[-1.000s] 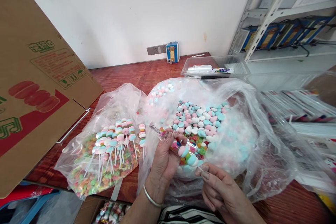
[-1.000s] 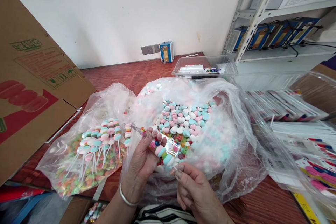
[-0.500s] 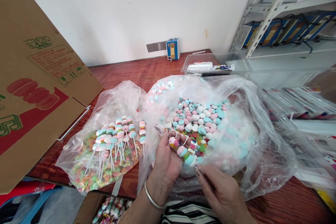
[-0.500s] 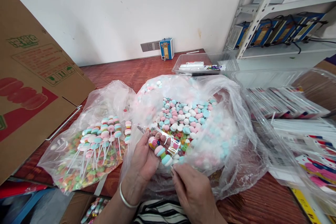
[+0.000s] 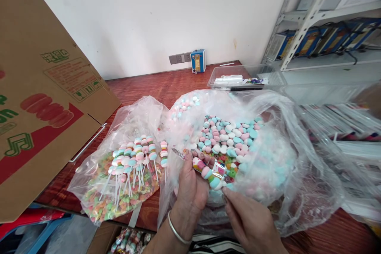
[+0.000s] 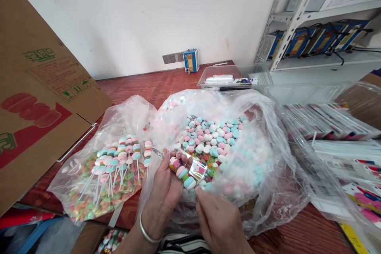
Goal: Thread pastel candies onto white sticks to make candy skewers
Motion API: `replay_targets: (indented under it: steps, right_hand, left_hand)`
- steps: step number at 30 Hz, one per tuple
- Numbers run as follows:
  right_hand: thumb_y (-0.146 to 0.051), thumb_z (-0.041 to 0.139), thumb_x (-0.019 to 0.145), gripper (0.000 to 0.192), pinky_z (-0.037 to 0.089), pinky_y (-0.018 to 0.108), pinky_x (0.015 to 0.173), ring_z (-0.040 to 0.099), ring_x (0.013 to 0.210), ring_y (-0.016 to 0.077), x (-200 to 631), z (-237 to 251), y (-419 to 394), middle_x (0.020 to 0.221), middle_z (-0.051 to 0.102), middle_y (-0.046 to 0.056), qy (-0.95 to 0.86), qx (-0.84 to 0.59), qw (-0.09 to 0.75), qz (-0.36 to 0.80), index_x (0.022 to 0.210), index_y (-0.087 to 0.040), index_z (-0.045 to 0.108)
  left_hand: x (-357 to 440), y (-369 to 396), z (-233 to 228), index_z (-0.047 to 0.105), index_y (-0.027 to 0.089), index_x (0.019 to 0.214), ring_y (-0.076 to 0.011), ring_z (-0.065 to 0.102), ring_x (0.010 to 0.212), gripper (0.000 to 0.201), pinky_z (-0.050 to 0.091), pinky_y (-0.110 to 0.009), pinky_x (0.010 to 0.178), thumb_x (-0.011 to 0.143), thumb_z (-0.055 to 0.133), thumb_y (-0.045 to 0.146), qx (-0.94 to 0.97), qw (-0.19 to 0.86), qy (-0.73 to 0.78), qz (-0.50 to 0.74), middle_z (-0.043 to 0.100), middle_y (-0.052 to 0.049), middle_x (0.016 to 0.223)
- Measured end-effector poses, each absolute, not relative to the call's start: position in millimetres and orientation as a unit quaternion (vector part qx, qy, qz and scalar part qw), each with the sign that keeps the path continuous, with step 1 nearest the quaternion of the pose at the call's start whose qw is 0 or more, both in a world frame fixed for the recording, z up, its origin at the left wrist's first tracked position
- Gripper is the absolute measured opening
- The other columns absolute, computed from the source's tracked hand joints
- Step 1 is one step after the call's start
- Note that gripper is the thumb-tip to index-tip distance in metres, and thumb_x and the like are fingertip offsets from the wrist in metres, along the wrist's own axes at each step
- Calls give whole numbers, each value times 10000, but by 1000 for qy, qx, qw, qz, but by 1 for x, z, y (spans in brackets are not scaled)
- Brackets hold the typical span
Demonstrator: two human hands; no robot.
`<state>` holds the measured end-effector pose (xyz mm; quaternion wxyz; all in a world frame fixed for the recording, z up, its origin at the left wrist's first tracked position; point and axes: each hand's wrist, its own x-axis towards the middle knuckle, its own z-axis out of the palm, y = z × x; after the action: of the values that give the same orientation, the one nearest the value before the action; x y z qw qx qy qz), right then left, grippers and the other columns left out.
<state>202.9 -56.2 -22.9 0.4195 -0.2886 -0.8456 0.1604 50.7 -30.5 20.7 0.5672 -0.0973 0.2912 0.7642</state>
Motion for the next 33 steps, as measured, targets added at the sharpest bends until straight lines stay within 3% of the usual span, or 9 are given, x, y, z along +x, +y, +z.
replay_targets:
  steps: [3,6,8,10,15,18,21,26,33]
  right_hand:
    - [-305,536,942,163,482,226,562,611,613,140,203,-18,-52,755,674,15,-704,-376,380,467,986,-196,649]
    - [-515,579,892,327,330,174,362,270,358,47,201,-10,-51,511,391,-96,-434,-393,296,754,810,-199,600]
    - [-551,608,863,361,212,153,311,82,356,23,200,-5,-53,492,253,-132,-295,-359,241,852,780,-201,572]
    - [-525,651,845,345,201,143,316,63,370,16,200,-3,-54,504,256,-134,-243,-331,222,884,771,-201,559]
    - [-555,672,819,365,204,147,339,135,370,34,205,-10,-53,463,240,-140,-358,-365,273,815,812,-209,554]
    - [-538,577,889,363,360,181,431,407,463,83,210,-11,-49,543,468,-60,-550,-393,299,673,791,-189,604]
    - [-405,523,944,289,452,211,554,571,617,136,211,-11,-49,681,614,-4,-706,-398,325,488,796,-187,640]
    - [-200,504,940,152,476,209,590,657,631,139,202,-17,-58,754,695,12,-808,-327,410,270,993,-191,646]
    - [-390,488,964,297,436,212,557,539,619,135,198,-16,-55,662,578,-5,-697,-413,367,457,793,-193,628]
  left_hand:
    - [52,-34,20,560,159,774,-118,563,627,221,539,-284,705,910,590,331,-44,593,265,759,546,-5,709]
    - [54,-36,22,555,162,767,-118,554,631,244,538,-303,739,892,617,362,-13,611,251,751,528,7,694]
    - [55,-37,23,549,162,760,-111,546,625,252,534,-302,742,876,640,367,-3,614,249,749,516,16,682]
    - [54,-37,24,549,160,761,-109,546,623,247,526,-284,716,861,663,355,9,612,262,746,515,20,674]
    - [41,-36,22,567,139,765,-106,555,587,250,450,-198,554,831,701,339,93,610,360,699,535,10,637]
    - [34,-37,22,581,130,764,-108,562,571,260,442,-193,536,800,733,338,123,615,406,665,545,8,623]
    - [35,-37,23,589,127,756,-116,576,601,247,476,-214,577,830,700,334,110,627,381,671,557,-3,646]
    - [51,-33,26,591,149,788,-100,582,676,166,527,-248,740,883,634,278,-29,605,271,748,575,-2,731]
    - [64,-36,23,620,160,804,-134,587,654,279,539,-296,705,831,689,429,6,594,291,750,598,-11,712]
